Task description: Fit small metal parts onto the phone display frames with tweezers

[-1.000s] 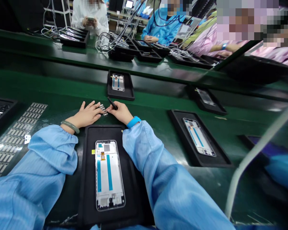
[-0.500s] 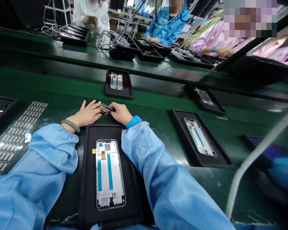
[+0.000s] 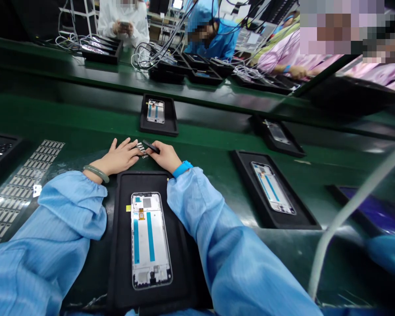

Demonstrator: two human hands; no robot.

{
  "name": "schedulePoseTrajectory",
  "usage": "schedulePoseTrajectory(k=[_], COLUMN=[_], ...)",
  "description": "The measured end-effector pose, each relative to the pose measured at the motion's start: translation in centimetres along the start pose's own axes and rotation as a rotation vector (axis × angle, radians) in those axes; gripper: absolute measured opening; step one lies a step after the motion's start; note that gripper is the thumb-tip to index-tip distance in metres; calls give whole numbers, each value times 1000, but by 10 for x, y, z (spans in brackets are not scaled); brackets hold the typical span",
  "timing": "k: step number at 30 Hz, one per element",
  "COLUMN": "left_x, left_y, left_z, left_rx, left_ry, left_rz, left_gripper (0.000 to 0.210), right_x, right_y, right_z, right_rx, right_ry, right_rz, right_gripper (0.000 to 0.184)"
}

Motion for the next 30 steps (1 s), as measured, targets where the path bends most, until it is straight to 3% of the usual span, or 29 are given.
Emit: schedulePoseTrajectory(k=[11, 22, 30], left_x=[0, 0, -1], left_y=[1, 1, 0], left_z=[-1, -2, 0], left_rx=[0, -8, -5], left_ry=[0, 6, 1], left_rz=[0, -14, -13], left_gripper=[39, 39, 39], right_x=[6, -1, -4], right_y=[-2, 7, 5], right_z=[-2, -3, -6], right_rx=[-29, -35, -61], right_ry=[-133, 69, 78], right_rz=[-29, -24, -2], right_gripper=[2, 6, 4])
Point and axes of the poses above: each hand's wrist, its own y-axis away from the middle knuckle, its own z-axis out of the palm, x = y × z, the point moved 6 cm from there along -y, towards the middle knuckle
